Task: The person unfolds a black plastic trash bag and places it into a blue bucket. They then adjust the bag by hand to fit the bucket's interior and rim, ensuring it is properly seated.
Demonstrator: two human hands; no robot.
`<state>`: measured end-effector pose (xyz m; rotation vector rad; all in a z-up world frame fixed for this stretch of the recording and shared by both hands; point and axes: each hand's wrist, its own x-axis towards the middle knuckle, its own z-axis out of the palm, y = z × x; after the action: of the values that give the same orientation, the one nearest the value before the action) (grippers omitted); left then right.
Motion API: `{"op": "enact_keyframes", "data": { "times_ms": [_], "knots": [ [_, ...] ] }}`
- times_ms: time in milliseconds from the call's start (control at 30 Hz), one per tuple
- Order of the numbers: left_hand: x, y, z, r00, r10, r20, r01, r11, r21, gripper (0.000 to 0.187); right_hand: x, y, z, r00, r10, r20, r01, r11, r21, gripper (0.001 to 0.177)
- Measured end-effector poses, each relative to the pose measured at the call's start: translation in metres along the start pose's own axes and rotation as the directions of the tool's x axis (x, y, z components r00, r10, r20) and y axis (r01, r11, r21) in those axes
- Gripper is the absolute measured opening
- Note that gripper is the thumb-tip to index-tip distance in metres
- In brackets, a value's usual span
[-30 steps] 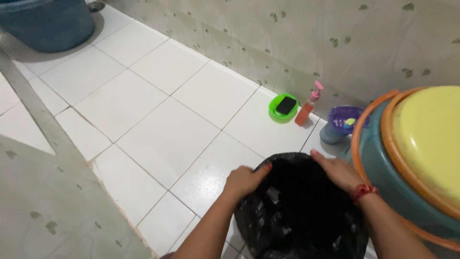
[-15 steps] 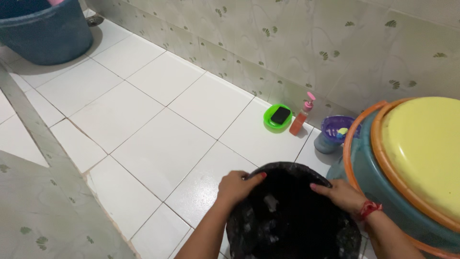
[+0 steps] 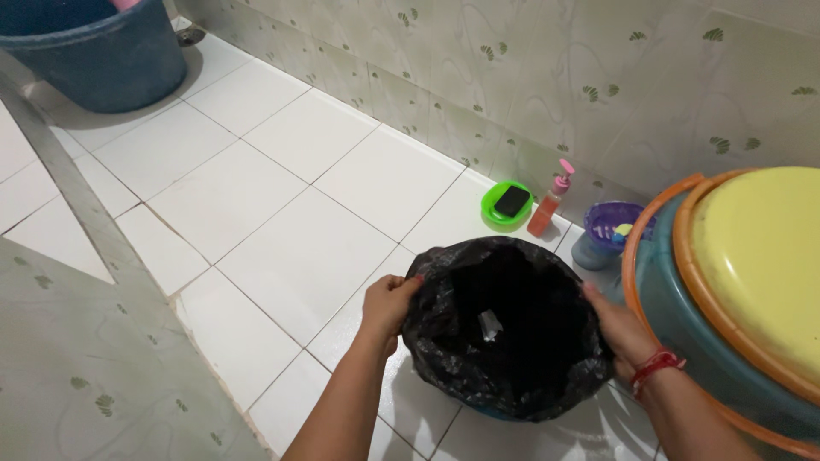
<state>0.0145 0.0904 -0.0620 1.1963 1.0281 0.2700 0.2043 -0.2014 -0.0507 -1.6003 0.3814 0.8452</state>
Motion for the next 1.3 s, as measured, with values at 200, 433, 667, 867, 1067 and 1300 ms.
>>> {"op": "enact_keyframes", "data": {
  "times_ms": [200, 433, 667, 867, 1067, 1300],
  "knots": [
    [0.030, -0.025, -0.011, 0.992, -0.072, -0.104, 0.065, 0.995, -0.074, 0.019, 0.013, 0.016, -0.013, 1.000, 0.009, 0.026, -0.012, 0.995, 0.096, 0.034],
    [0.008, -0.010, -0.007, 0.981, -0.101, -0.167, 0.124, 0.984, 0.129, 0.038, 0.013, 0.023, -0.013, 0.999, 0.027, 0.020, -0.030, 0.991, 0.132, 0.036],
    [-0.050, 0.042, -0.017, 0.909, -0.299, 0.291, 0.198, 0.923, 0.329, 0.063, -0.057, -0.008, -0.004, 0.966, 0.255, 0.031, -0.251, 0.962, -0.106, 0.067],
    [-0.037, 0.023, -0.021, 0.908, -0.160, 0.388, 0.053, 0.960, 0.274, 0.055, -0.051, 0.004, -0.015, 0.977, 0.195, 0.088, -0.159, 0.937, -0.312, 0.044],
    [-0.039, 0.020, -0.008, 0.922, -0.107, 0.372, 0.027, 0.976, 0.215, 0.055, -0.028, 0.006, -0.019, 0.984, 0.039, 0.176, -0.024, 0.996, -0.087, 0.036],
    [-0.064, 0.041, -0.026, 0.780, -0.412, 0.472, 0.157, 0.858, 0.490, 0.045, -0.055, 0.004, -0.022, 0.945, 0.313, 0.096, -0.264, 0.902, -0.342, 0.057]
  ]
}}
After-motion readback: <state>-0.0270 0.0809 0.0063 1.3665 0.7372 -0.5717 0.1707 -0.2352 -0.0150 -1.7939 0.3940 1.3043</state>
